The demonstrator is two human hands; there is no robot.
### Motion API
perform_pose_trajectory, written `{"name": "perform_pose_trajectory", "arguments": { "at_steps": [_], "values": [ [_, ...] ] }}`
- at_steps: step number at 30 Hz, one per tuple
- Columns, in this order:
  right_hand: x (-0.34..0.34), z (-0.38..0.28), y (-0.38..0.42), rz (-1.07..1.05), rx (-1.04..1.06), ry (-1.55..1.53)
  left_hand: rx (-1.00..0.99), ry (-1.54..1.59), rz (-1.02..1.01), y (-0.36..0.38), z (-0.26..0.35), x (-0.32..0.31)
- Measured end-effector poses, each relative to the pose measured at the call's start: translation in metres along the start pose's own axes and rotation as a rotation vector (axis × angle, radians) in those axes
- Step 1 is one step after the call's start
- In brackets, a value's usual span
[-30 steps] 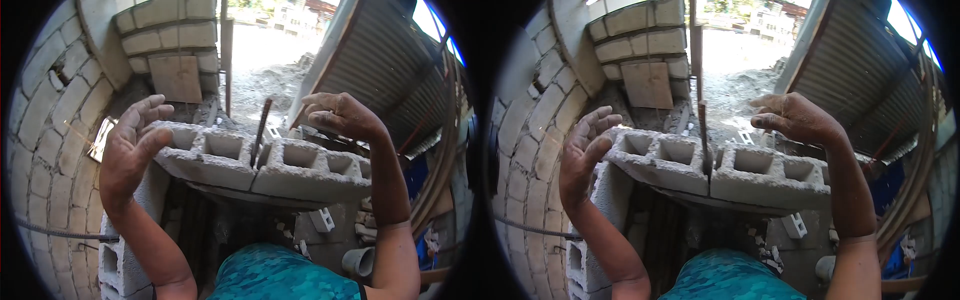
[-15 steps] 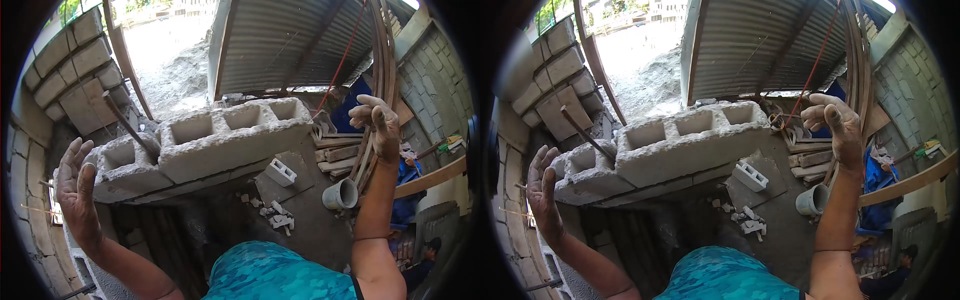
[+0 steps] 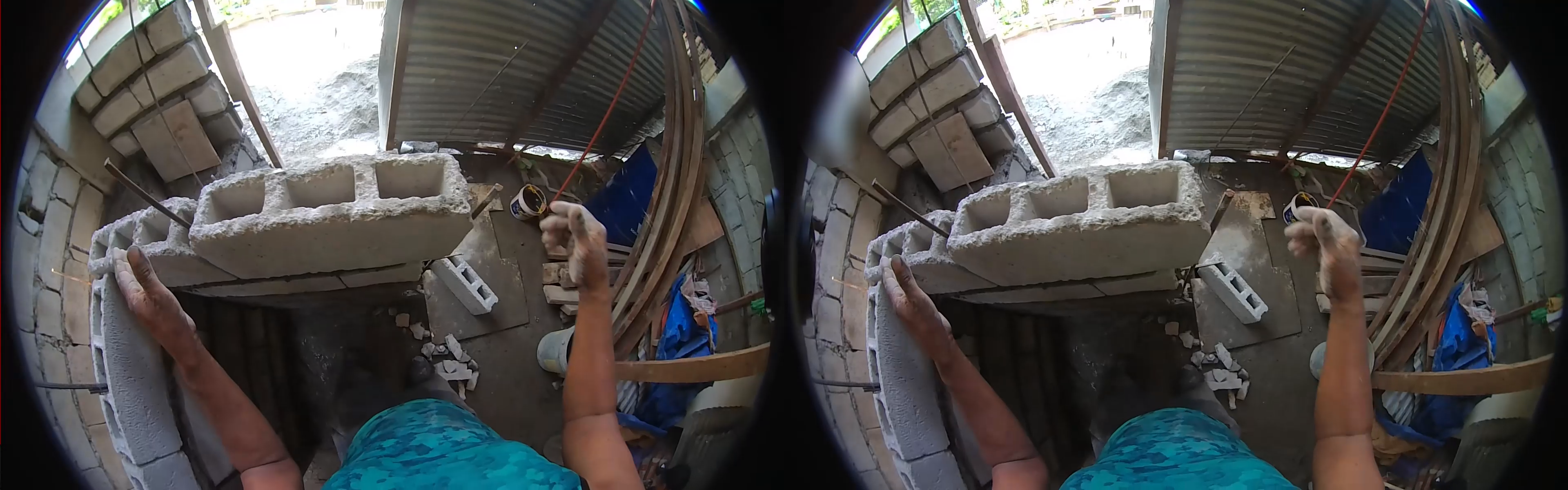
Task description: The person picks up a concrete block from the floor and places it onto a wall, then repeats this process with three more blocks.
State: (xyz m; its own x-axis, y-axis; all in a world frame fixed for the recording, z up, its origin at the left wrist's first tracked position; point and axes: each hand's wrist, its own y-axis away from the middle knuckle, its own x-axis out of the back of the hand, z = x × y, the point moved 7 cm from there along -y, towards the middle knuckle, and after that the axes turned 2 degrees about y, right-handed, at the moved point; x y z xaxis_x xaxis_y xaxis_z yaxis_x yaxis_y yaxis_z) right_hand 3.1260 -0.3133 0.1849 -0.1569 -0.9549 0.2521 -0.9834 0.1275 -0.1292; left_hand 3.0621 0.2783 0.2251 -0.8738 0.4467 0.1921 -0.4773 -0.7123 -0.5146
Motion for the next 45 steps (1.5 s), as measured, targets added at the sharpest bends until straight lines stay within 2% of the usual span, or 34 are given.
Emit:
{"name": "perform_pose_trajectory", "arguments": {
  "at_steps": [2, 4, 7, 11, 16, 18, 21, 22, 25, 28, 30, 32, 33, 35, 36, 38, 40, 42, 44, 45],
  "values": [
    [-0.013, 0.025, -0.028, 0.045, -0.043, -0.149, 0.042, -0.040, -0.005, 0.008, -0.006, -0.004],
    [-0.031, 0.037, -0.049, -0.009, -0.037, -0.176, 0.066, 0.163, 0.004, 0.011, -0.017, -0.009],
    [-0.056, 0.035, -0.062, -0.090, -0.020, -0.189, 0.060, 0.191, 0.094, 0.013, -0.037, -0.012],
    [-0.075, 0.028, -0.079, -0.230, 0.009, -0.192, 0.211, 0.289, 0.260, 0.035, -0.071, -0.002],
    [-0.115, 0.030, -0.097, -0.482, 0.012, -0.298, 0.380, 0.407, 0.252, 0.062, -0.101, -0.004],
    [-0.134, 0.032, -0.099, -0.576, -0.058, -0.439, 0.430, 0.438, 0.236, 0.066, -0.107, -0.005],
    [-0.159, 0.029, -0.099, -0.709, -0.080, -0.394, 0.435, 0.486, 0.198, 0.058, -0.095, -0.004],
    [-0.165, 0.026, -0.102, -0.797, -0.020, -0.346, 0.452, 0.487, 0.216, 0.057, -0.096, -0.004],
    [-0.177, 0.035, -0.112, -0.903, -0.006, -0.258, 0.413, 0.453, 0.098, 0.054, -0.088, -0.020],
    [-0.186, 0.052, -0.117, -0.997, 0.012, -0.201, 0.422, 0.491, 0.115, 0.058, -0.015, -0.053],
    [-0.186, 0.067, -0.123, -1.058, 0.023, -0.175, 0.441, 0.551, 0.097, 0.063, -0.041, -0.065],
    [-0.188, 0.080, -0.129, -1.127, 0.040, -0.147, 0.441, 0.591, 0.060, 0.064, -0.028, -0.073],
    [-0.190, 0.085, -0.134, -1.173, 0.074, -0.116, 0.415, 0.553, 0.095, 0.068, -0.025, -0.070],
    [-0.196, 0.082, -0.144, -1.293, 0.412, 0.036, 0.630, 0.697, 0.140, 0.083, -0.046, -0.073],
    [-0.199, 0.075, -0.140, -1.309, 0.580, 0.128, 0.603, 0.668, 0.163, 0.086, -0.053, -0.068],
    [-0.201, 0.071, -0.129, -1.387, 0.172, -0.270, 0.800, 0.813, 0.191, 0.102, -0.065, -0.070],
    [-0.206, 0.099, -0.126, -1.457, 0.113, -0.191, 0.793, 0.802, 0.222, 0.108, -0.051, -0.071],
    [-0.208, 0.079, -0.118, -1.401, 0.016, -0.426, 0.818, 0.716, 0.219, 0.106, -0.038, -0.075],
    [-0.214, 0.079, -0.121, -1.444, 0.140, -0.365, 0.798, 0.679, 0.183, 0.102, -0.018, -0.086],
    [-0.214, 0.077, -0.121, -1.468, 0.132, -0.395, 0.795, 0.654, 0.139, 0.099, -0.010, -0.094]
  ]
}}
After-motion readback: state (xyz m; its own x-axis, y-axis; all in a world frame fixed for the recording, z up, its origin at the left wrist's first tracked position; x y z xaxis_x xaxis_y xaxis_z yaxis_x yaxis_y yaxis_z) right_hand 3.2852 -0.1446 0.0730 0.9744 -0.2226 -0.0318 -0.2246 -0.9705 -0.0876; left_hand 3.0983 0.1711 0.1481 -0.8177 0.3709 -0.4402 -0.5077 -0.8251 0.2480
